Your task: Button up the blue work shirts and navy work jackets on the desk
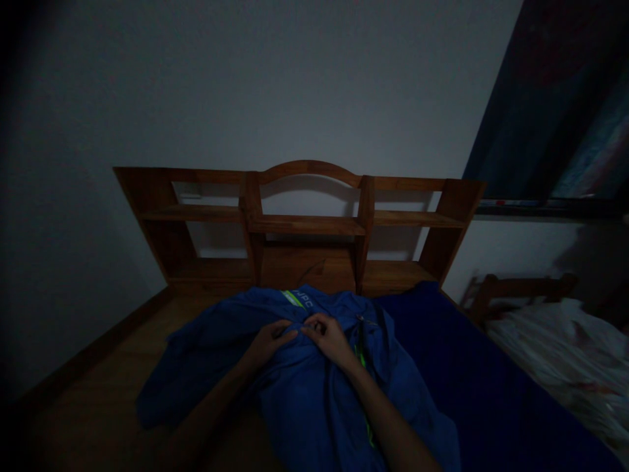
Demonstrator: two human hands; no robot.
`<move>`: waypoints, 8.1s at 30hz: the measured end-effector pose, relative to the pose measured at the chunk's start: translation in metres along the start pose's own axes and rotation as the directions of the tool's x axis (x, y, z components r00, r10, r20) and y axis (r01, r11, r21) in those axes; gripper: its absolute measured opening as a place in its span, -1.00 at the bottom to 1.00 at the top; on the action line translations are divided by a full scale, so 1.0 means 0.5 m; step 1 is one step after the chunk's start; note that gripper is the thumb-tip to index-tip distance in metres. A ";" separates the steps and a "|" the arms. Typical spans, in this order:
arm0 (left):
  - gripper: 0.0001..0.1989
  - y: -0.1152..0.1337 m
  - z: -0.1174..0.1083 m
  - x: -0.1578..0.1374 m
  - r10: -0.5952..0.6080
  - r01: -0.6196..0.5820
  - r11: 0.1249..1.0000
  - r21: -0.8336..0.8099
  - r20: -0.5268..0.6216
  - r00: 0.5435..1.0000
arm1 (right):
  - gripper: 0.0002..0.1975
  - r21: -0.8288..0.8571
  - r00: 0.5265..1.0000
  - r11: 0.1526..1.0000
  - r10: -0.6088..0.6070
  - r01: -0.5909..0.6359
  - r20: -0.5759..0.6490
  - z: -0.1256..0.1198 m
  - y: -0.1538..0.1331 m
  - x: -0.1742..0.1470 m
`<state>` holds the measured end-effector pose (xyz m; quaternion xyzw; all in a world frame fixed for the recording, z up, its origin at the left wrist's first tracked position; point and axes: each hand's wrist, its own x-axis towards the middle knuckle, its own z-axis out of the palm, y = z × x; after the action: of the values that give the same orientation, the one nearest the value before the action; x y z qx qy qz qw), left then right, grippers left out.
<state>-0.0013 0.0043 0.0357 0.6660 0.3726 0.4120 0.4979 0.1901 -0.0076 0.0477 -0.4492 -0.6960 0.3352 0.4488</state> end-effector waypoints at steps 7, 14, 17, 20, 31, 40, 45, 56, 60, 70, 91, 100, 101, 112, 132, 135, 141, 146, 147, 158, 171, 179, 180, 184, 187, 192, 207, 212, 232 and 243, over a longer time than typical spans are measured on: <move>-0.64 0.001 0.000 0.000 -0.029 0.029 1.000 -0.004 0.008 1.000 | -0.73 0.019 0.999 1.000 -0.021 0.020 0.024 -0.005 0.001 0.000; -0.68 -0.009 0.007 0.005 -0.016 0.021 0.997 0.071 -0.075 0.997 | -0.76 -0.022 0.999 1.000 -0.016 0.017 0.033 -0.002 0.006 0.001; -0.71 -0.012 0.008 0.007 -0.002 0.011 0.997 0.079 -0.105 0.994 | -0.77 -0.024 1.000 1.000 -0.011 0.012 0.023 -0.001 0.011 0.001; -0.70 -0.012 0.007 0.005 -0.003 0.009 0.998 0.062 -0.100 0.995 | -0.77 -0.007 1.000 1.000 0.009 -0.008 0.021 0.000 0.014 0.001; -0.70 -0.002 0.001 0.003 0.002 -0.002 1.000 -0.011 -0.001 1.000 | -0.77 0.023 1.000 1.000 -0.004 0.004 0.028 -0.004 0.008 -0.001; -0.73 -0.011 0.005 0.006 0.040 -0.038 0.999 0.034 -0.078 0.996 | -0.81 -0.006 1.000 1.000 -0.010 0.010 -0.002 -0.003 0.009 0.000; -0.77 -0.020 0.007 0.009 0.063 -0.050 0.995 0.084 -0.153 0.986 | -0.82 -0.022 1.000 0.999 -0.028 0.028 -0.005 0.001 0.006 -0.003; -0.85 0.016 0.025 -0.013 0.230 -0.126 0.916 0.381 -0.241 0.943 | -0.82 -0.004 0.999 0.999 -0.042 0.042 0.005 0.002 0.003 -0.005; -0.86 0.029 0.029 -0.020 0.266 -0.139 0.885 0.444 -0.239 0.934 | -0.79 0.025 1.000 0.999 -0.022 0.022 -0.010 0.001 0.000 -0.005; -0.85 0.012 0.032 -0.020 0.384 -0.174 0.792 0.585 -0.256 0.887 | -0.79 0.029 1.000 0.999 -0.016 0.016 -0.025 0.003 -0.004 -0.005; -0.89 0.020 0.032 -0.023 0.424 -0.214 0.768 0.603 -0.230 0.876 | -0.75 0.023 0.999 1.000 -0.001 0.002 -0.049 0.009 -0.006 -0.006; -0.92 0.029 0.034 -0.021 0.373 -0.187 0.825 0.533 -0.266 0.889 | -0.76 0.015 0.999 1.000 -0.016 0.017 -0.038 0.014 0.002 -0.004; -0.92 0.027 0.034 -0.021 0.367 -0.184 0.827 0.532 -0.262 0.893 | -0.77 0.014 0.999 1.000 -0.020 0.021 -0.033 0.014 0.003 -0.004; -0.91 0.017 0.033 -0.022 0.317 -0.146 0.855 0.498 -0.276 0.907 | -0.83 -0.005 1.000 1.000 -0.027 0.027 0.011 0.023 0.002 -0.011; -0.83 0.027 0.032 -0.024 0.341 -0.174 0.845 0.506 -0.258 0.904 | -0.81 -0.012 0.997 1.000 -0.020 0.019 -0.071 0.026 0.003 -0.008; -0.84 0.025 0.033 -0.024 0.357 -0.175 0.832 0.527 -0.266 0.896 | -0.80 0.005 0.999 1.000 -0.009 0.009 -0.048 0.022 0.001 -0.008; -0.84 0.026 0.034 -0.026 0.345 -0.158 0.839 0.521 -0.286 0.894 | -0.79 0.039 1.000 0.999 0.009 -0.008 -0.026 0.015 -0.004 -0.010; -0.85 0.029 0.036 -0.028 0.344 -0.142 0.828 0.543 -0.292 0.893 | -0.81 0.061 1.000 0.998 0.021 -0.020 -0.022 0.014 -0.003 -0.013; -0.85 0.029 0.036 -0.028 0.344 -0.138 0.826 0.546 -0.296 0.891 | -0.81 0.059 0.999 0.998 0.025 -0.023 -0.025 0.014 -0.003 -0.013; -0.90 0.027 0.040 -0.028 0.347 -0.140 0.830 0.540 -0.304 0.887 | -0.86 0.026 1.000 1.000 -0.011 0.011 -0.015 0.013 -0.011 -0.012; -0.77 0.039 0.030 -0.022 0.488 -0.108 0.688 0.718 -0.347 0.801 | -0.80 -0.149 0.947 0.988 -0.090 0.045 -0.309 -0.055 -0.033 0.003; -0.90 0.028 0.022 -0.019 0.429 -0.166 0.802 0.574 -0.360 0.829 | -0.78 -0.305 0.861 0.949 -0.087 -0.082 -0.502 -0.124 0.005 0.008; -0.89 0.029 0.023 -0.019 0.405 -0.156 0.816 0.557 -0.357 0.842 | -0.75 -0.385 0.863 0.921 -0.141 -0.066 -0.485 -0.118 -0.001 0.006; -0.86 0.035 0.028 -0.023 0.323 -0.108 0.859 0.500 -0.368 0.872 | -0.55 -0.603 0.892 0.785 -0.365 0.142 -0.266 -0.076 -0.047 -0.005; -0.83 0.039 0.031 -0.024 0.267 -0.087 0.886 0.456 -0.348 0.899 | -0.56 -0.584 0.909 0.759 -0.408 0.288 -0.082 -0.046 -0.076 -0.015; -0.80 0.039 0.034 -0.024 0.239 -0.104 0.915 0.389 -0.316 0.918 | -0.74 -0.383 0.940 0.874 -0.340 0.298 -0.043 -0.019 -0.066 -0.019; -0.75 0.038 0.034 -0.022 0.253 -0.194 0.945 0.265 -0.212 0.944 | -0.62 0.420 0.969 0.874 0.212 -0.245 0.124 -0.014 0.011 0.006; -0.82 0.030 0.036 -0.016 0.399 -0.218 0.855 0.470 -0.329 0.856 | -0.56 0.516 0.947 0.796 0.296 -0.317 0.126 -0.011 0.006 0.007; -0.73 -0.002 0.030 -0.005 0.078 -0.069 0.996 0.051 -0.199 0.977 | -0.66 0.298 0.989 0.943 0.148 -0.148 0.023 -0.004 0.007 0.007; -0.63 0.002 0.019 -0.004 -0.074 0.073 0.997 -0.040 -0.029 0.997 | -0.69 0.177 0.999 0.984 0.012 -0.021 0.050 -0.005 0.009 0.001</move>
<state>0.0067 -0.0009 0.0348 0.6356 0.3963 0.4109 0.5196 0.1938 -0.0055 0.0449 -0.4050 -0.6705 0.4103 0.4671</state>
